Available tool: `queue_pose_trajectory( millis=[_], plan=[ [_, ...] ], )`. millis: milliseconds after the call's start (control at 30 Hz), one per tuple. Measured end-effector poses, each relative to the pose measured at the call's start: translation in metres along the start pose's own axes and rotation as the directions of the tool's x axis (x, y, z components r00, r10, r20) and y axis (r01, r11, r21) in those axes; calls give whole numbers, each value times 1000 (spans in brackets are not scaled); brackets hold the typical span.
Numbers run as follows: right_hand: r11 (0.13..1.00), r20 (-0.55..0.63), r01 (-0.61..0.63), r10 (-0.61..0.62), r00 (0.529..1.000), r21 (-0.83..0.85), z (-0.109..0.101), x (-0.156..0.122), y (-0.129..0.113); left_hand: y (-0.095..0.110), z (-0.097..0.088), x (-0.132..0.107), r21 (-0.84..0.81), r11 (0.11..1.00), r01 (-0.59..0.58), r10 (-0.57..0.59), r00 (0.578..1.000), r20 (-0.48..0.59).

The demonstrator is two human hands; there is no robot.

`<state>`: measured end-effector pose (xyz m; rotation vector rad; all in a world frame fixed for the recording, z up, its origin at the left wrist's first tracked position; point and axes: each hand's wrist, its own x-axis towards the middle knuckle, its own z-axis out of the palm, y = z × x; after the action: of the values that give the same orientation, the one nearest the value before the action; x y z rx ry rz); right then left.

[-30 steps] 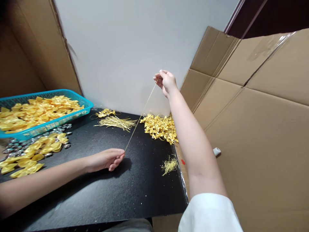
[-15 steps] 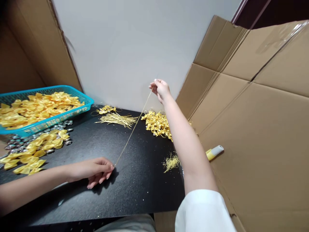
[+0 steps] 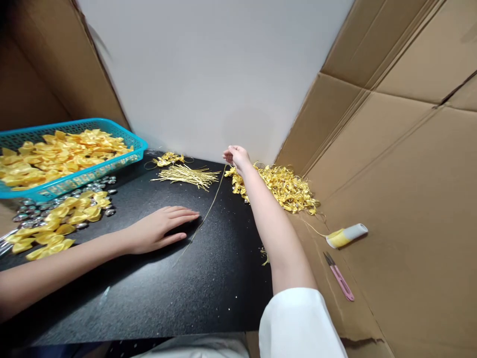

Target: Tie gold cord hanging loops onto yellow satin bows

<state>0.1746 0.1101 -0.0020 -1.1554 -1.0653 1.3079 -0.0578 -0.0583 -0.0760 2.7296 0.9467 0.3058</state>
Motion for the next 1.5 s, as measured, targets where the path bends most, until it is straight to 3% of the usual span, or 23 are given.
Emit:
queue_pose_trajectory(
  millis=[100, 200, 500, 967, 1500],
  plan=[
    [1000, -5, 5, -5, 1000, -5, -2, 4, 2, -18, 16, 16, 18, 991, -133, 132, 989, 69],
    [1000, -17, 7, -7, 1000, -6, -4, 8, 3, -27, 20, 18, 22, 981, -193, 188, 973, 136],
    [1000, -30, -14, 14, 999, 1, -2, 12, 3, -24, 17, 4, -33, 958, -283, 285, 948, 142],
    [999, -29, 44, -45, 999, -10, 1, 22, 0, -9, 11, -8, -137, 958, -251, 273, 946, 177],
    [998, -42, 66, -65, 997, 14, 3, 27, 1, 26, 13, -50, -181, 965, -191, 227, 952, 205]
  ],
)
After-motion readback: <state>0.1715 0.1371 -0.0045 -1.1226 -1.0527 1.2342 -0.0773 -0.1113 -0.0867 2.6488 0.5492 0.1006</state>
